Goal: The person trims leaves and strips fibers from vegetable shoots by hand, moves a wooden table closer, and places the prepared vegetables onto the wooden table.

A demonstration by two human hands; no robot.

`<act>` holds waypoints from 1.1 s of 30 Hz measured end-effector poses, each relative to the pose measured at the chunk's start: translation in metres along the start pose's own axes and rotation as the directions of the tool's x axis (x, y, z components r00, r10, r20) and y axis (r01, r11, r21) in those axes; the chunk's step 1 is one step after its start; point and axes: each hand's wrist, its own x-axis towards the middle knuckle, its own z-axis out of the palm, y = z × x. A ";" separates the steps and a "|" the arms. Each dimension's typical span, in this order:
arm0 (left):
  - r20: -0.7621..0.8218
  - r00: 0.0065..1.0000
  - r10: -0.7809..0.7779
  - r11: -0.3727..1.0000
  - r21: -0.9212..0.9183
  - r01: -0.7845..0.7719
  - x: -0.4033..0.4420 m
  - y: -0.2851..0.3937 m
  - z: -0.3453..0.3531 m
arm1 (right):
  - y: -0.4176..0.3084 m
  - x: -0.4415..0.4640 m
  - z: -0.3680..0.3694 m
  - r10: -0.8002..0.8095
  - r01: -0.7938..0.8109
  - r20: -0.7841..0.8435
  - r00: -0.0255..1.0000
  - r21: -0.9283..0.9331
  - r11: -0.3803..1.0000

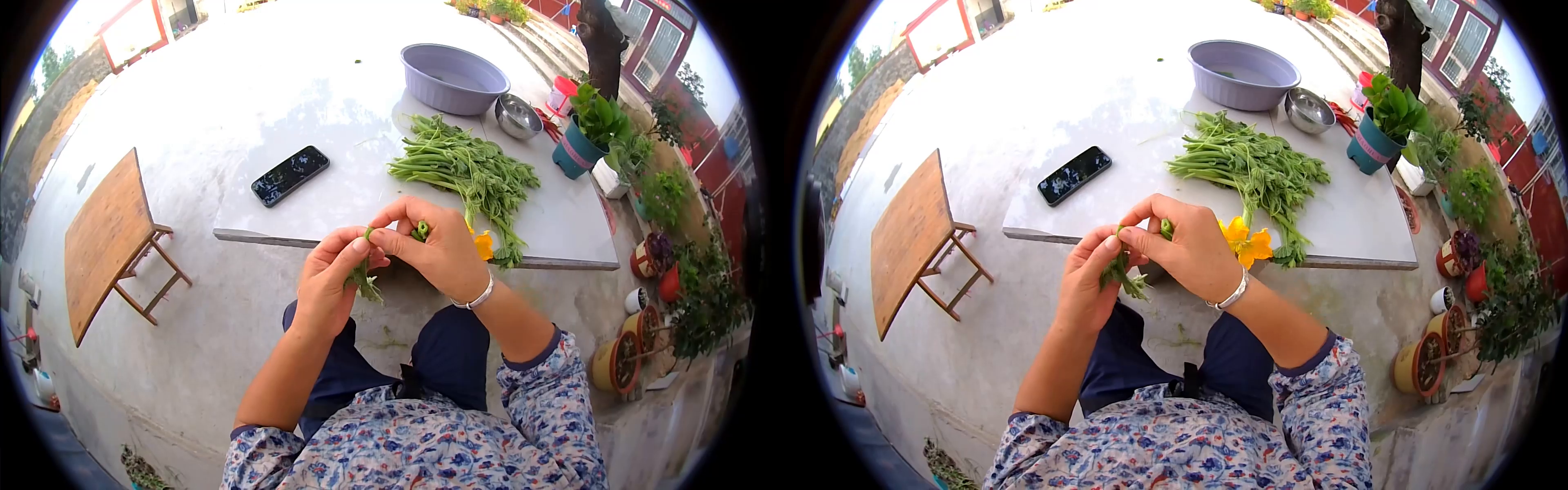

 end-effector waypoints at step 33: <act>0.059 0.998 -0.023 0.997 -0.074 0.027 0.015 0.020 -0.012 | 0.036 -0.036 0.016 -0.257 0.252 0.041 0.966 -0.393 0.884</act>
